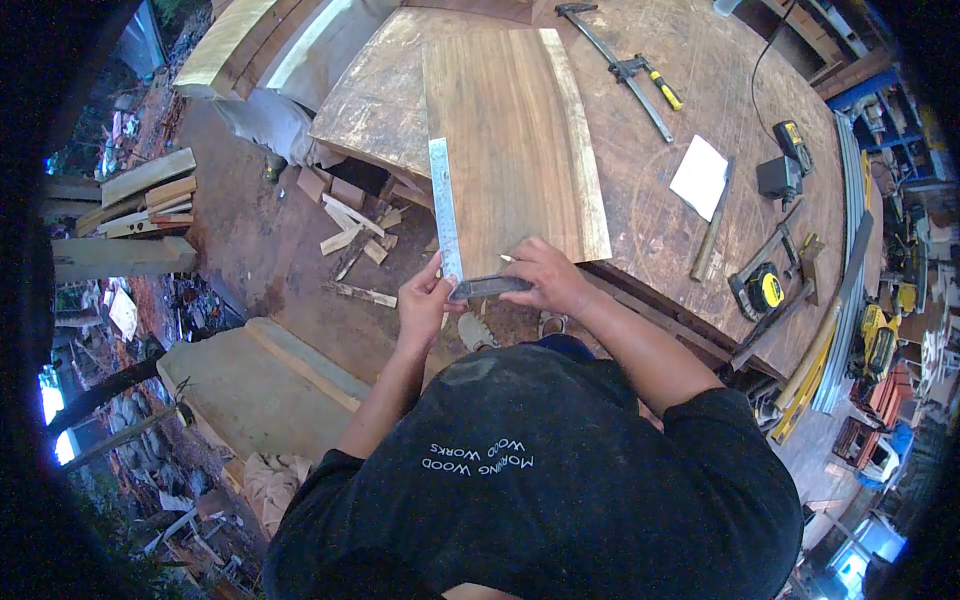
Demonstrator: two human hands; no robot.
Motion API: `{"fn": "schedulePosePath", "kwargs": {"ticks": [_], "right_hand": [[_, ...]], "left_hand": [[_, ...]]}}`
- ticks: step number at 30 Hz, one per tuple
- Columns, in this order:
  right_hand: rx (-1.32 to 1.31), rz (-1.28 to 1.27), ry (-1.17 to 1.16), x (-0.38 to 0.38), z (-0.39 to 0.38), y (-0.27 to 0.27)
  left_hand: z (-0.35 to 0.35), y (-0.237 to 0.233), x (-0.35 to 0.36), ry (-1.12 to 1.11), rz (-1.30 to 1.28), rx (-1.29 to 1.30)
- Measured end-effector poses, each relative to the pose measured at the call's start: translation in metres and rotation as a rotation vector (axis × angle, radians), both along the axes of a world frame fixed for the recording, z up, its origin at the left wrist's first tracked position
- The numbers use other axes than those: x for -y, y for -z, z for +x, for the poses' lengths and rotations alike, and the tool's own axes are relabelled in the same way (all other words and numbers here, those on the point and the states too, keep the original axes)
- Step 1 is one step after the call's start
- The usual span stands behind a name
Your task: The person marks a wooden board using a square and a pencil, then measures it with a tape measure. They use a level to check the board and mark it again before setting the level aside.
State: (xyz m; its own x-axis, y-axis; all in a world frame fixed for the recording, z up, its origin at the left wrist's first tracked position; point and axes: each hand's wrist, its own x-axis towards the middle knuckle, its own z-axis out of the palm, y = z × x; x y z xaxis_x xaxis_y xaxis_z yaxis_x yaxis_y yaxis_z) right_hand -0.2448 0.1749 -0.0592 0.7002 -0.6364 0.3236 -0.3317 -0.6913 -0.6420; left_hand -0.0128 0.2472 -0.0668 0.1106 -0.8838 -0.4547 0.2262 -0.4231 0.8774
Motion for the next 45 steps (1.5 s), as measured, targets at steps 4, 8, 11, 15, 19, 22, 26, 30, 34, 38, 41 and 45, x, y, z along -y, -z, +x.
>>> {"fn": "schedulePosePath", "kwargs": {"ticks": [4, 8, 11, 15, 19, 22, 26, 30, 34, 38, 41, 45], "right_hand": [[0.010, -0.001, -0.005, 0.0001, -0.0009, 0.0041], [-0.001, -0.016, -0.002, 0.0002, -0.0006, 0.0042], [0.020, -0.021, -0.003, 0.0005, -0.0004, 0.0055], [0.017, -0.020, -0.001, 0.0005, 0.0000, 0.0042], [0.024, -0.027, -0.005, 0.0012, 0.0001, 0.0049], [-0.010, 0.011, 0.001, 0.0004, 0.0000, 0.0027], [0.023, 0.022, 0.001, 0.0014, -0.0007, 0.0071], [0.007, 0.000, -0.010, 0.0037, -0.0010, 0.0072], [0.004, 0.021, -0.008, 0.0017, -0.0001, 0.0048], [0.008, 0.008, 0.000, 0.0013, 0.0000, 0.0058], [0.001, 0.002, 0.007, 0.0012, 0.0004, 0.0050], [-0.005, -0.010, 0.004, 0.0016, 0.0012, 0.0028]], "left_hand": [[-0.0012, -0.0008, 0.0000, -0.012, 0.005, 0.021], [0.0002, 0.0015, 0.0000, 0.004, -0.006, 0.007], [0.0001, -0.0002, 0.0003, 0.007, 0.018, 0.015], [-0.0016, -0.0035, 0.0006, -0.016, 0.018, 0.000], [-0.0004, -0.0051, 0.0010, 0.010, 0.024, 0.018], [-0.0003, -0.0028, 0.0005, 0.004, 0.029, 0.005], [-0.0013, -0.0048, 0.0021, -0.003, 0.018, 0.042], [-0.0007, -0.0056, 0.0026, 0.003, 0.042, 0.047], [0.0004, -0.0014, 0.0012, 0.012, 0.021, 0.030], [-0.0013, 0.0015, 0.0011, -0.023, 0.009, 0.023], [-0.0008, 0.0017, 0.0011, -0.029, -0.003, 0.008], [-0.0006, -0.0035, 0.0022, -0.015, 0.017, 0.014]]}}
